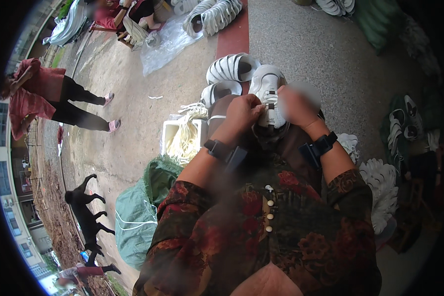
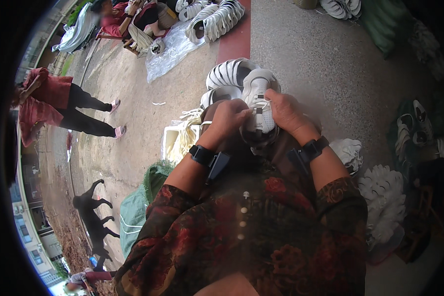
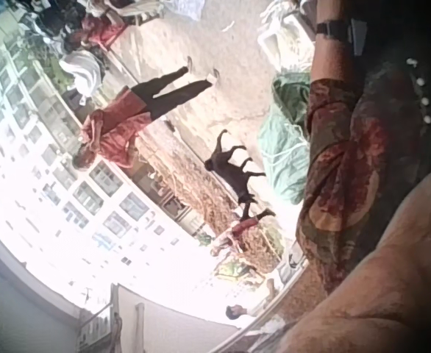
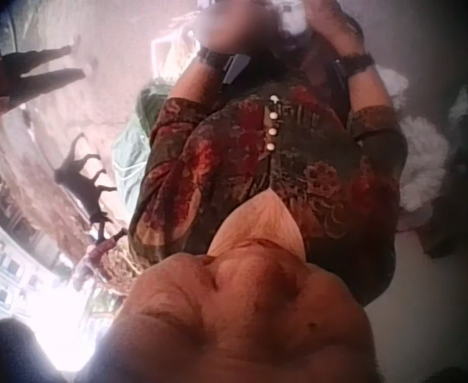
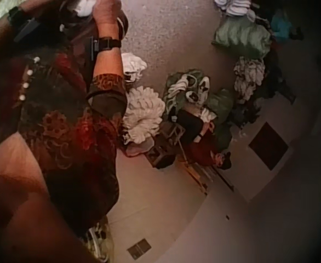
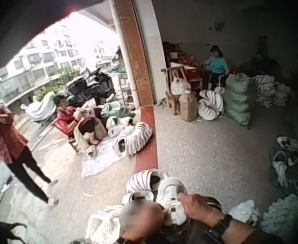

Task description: The person sits on the ground and threads white shoelaces through the eyelets of a white sneaker. They pull the laces tight and arrange them, working on one shoe at a time. The person handles the shoe and laces by hand without using any tools.

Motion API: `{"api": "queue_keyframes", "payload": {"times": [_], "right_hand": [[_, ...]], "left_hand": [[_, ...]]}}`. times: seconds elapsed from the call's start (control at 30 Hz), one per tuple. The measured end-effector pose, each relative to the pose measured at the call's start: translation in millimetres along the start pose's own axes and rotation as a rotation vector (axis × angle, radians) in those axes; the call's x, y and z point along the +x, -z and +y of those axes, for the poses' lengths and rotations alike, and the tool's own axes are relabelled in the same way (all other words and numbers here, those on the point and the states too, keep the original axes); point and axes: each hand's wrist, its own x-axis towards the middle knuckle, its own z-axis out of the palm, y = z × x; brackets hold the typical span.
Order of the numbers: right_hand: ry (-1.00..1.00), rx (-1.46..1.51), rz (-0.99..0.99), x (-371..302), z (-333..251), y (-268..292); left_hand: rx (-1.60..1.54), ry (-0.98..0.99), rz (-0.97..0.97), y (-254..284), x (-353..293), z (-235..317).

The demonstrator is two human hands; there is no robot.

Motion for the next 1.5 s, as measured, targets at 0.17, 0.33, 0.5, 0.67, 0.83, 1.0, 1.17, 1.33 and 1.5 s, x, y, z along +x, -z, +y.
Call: {"api": "queue_keyframes", "payload": {"times": [0.17,0.33,0.5,0.67,0.83,1.0,1.17,1.33,1.5], "right_hand": [[0.041,-0.059,0.010,2.0,0.8,4.6],[0.191,-0.346,-0.007,-4.7,-4.1,10.9],[0.187,-0.383,-0.083,-2.1,-11.0,9.8],[-0.004,-0.263,-0.160,2.3,-12.0,4.3],[-0.084,-0.376,-0.171,7.9,-9.4,-9.3],[0.089,-0.406,-0.050,-0.9,-10.1,-17.3],[0.016,-0.198,-0.037,-8.4,-8.8,4.6],[0.046,-0.220,-0.003,-7.7,-8.2,12.6],[0.051,-0.163,0.001,-7.8,-7.2,6.1]], "left_hand": [[0.022,-0.025,-0.016,-0.8,2.3,-9.2],[-0.023,0.006,-0.041,-1.0,2.2,-15.2],[-0.084,-0.007,-0.045,-0.9,3.4,-17.0],[-0.139,-0.012,-0.101,3.3,8.0,-16.7],[0.144,-0.246,-0.074,10.7,25.0,-12.7],[0.422,-0.781,0.163,21.7,27.0,-18.0],[0.409,-0.892,0.076,20.1,1.0,-25.5],[0.425,-0.815,0.125,21.0,-4.0,-21.2],[0.417,-0.840,0.111,16.1,-5.1,-20.2]]}}
